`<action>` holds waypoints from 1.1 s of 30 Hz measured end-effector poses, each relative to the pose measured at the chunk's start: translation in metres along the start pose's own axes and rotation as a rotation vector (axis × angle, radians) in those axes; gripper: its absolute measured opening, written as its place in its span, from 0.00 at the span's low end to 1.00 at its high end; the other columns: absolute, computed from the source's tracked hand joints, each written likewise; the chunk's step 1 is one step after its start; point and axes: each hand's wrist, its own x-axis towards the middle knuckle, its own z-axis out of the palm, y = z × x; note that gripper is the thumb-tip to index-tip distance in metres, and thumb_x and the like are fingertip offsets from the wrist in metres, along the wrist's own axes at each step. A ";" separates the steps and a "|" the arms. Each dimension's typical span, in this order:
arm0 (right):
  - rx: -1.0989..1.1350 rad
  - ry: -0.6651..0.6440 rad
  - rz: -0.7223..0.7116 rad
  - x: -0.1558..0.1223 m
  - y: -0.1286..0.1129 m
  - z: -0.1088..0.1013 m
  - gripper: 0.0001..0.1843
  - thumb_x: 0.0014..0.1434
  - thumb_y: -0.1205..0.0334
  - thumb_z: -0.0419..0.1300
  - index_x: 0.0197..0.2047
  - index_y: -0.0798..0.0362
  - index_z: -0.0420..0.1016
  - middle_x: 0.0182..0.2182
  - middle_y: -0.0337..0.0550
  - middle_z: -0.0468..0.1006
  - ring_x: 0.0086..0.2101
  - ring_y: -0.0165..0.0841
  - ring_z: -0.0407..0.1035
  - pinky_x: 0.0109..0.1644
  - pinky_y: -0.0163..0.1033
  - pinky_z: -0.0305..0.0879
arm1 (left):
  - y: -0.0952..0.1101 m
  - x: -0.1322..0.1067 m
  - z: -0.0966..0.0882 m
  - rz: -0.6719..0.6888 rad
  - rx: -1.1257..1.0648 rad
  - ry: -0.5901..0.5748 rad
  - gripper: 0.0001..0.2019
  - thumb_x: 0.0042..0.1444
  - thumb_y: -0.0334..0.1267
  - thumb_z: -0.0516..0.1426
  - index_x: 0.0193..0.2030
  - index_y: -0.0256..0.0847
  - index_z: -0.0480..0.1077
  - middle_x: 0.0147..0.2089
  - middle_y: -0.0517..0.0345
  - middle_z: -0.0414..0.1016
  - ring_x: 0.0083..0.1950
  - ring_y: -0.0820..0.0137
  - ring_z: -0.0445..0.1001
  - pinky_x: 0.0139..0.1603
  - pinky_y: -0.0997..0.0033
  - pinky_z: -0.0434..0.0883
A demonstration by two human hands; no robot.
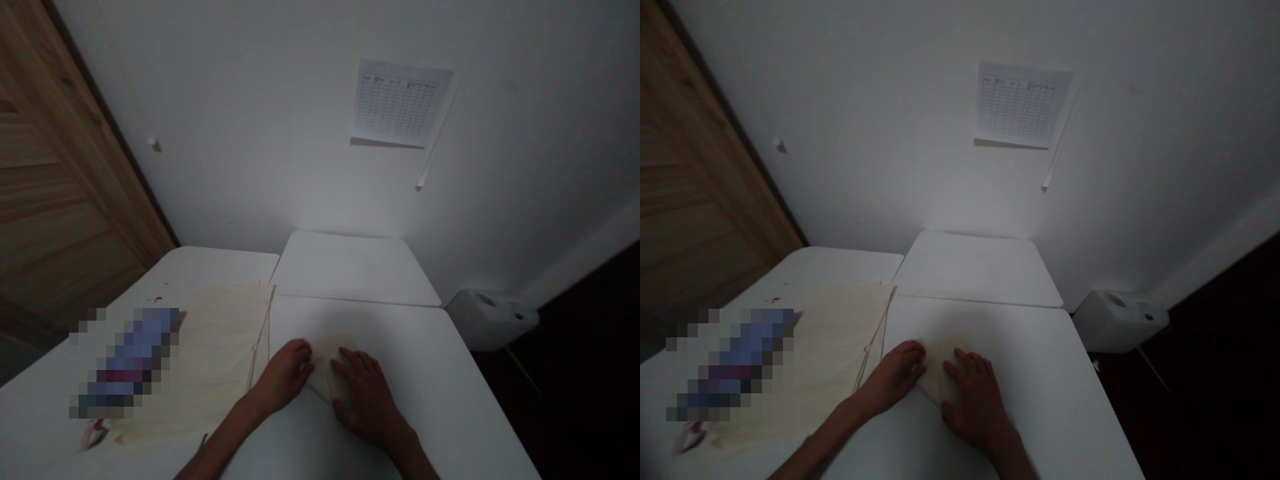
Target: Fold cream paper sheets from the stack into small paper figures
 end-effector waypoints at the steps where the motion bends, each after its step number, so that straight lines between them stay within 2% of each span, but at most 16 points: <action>1: 0.004 0.003 -0.002 0.000 0.000 0.000 0.36 0.52 0.53 0.59 0.64 0.43 0.59 0.66 0.42 0.54 0.61 0.46 0.50 0.64 0.52 0.43 | 0.001 0.000 0.001 -0.005 0.015 0.012 0.04 0.57 0.30 0.54 0.34 0.41 0.69 0.40 0.53 0.70 0.45 0.65 0.70 0.48 0.65 0.70; 6: 0.014 0.033 -0.008 0.000 0.001 0.002 0.35 0.51 0.54 0.59 0.63 0.43 0.60 0.66 0.42 0.55 0.61 0.46 0.51 0.64 0.52 0.44 | 0.003 -0.001 0.008 -0.016 0.062 0.038 0.05 0.56 0.28 0.53 0.32 0.40 0.66 0.41 0.52 0.69 0.45 0.64 0.70 0.48 0.64 0.69; 14: 0.023 0.052 -0.014 0.000 0.004 0.006 0.35 0.51 0.53 0.60 0.63 0.42 0.60 0.65 0.40 0.55 0.61 0.44 0.51 0.64 0.51 0.44 | 0.005 -0.003 0.015 -0.020 0.064 0.101 0.05 0.56 0.27 0.52 0.33 0.40 0.65 0.41 0.51 0.67 0.46 0.63 0.68 0.47 0.61 0.69; 20: 0.031 0.062 -0.015 -0.001 0.005 0.008 0.35 0.51 0.54 0.59 0.63 0.42 0.61 0.65 0.40 0.55 0.61 0.46 0.50 0.64 0.52 0.44 | 0.005 -0.010 0.024 0.029 0.169 0.170 0.11 0.56 0.26 0.52 0.44 0.40 0.67 0.48 0.49 0.67 0.49 0.59 0.65 0.49 0.55 0.67; 25: 0.027 0.065 -0.019 -0.002 0.003 0.006 0.34 0.51 0.54 0.60 0.62 0.43 0.62 0.65 0.41 0.56 0.61 0.46 0.52 0.64 0.51 0.45 | 0.008 -0.013 0.028 0.093 0.245 0.129 0.15 0.53 0.22 0.53 0.44 0.42 0.72 0.47 0.49 0.69 0.50 0.58 0.65 0.50 0.54 0.66; 33: 0.033 0.070 -0.018 -0.002 0.003 0.007 0.35 0.51 0.55 0.59 0.63 0.44 0.61 0.65 0.41 0.56 0.61 0.45 0.51 0.64 0.51 0.44 | 0.009 -0.014 0.028 0.095 0.221 0.110 0.20 0.49 0.20 0.53 0.46 0.41 0.73 0.48 0.49 0.69 0.50 0.59 0.66 0.51 0.57 0.69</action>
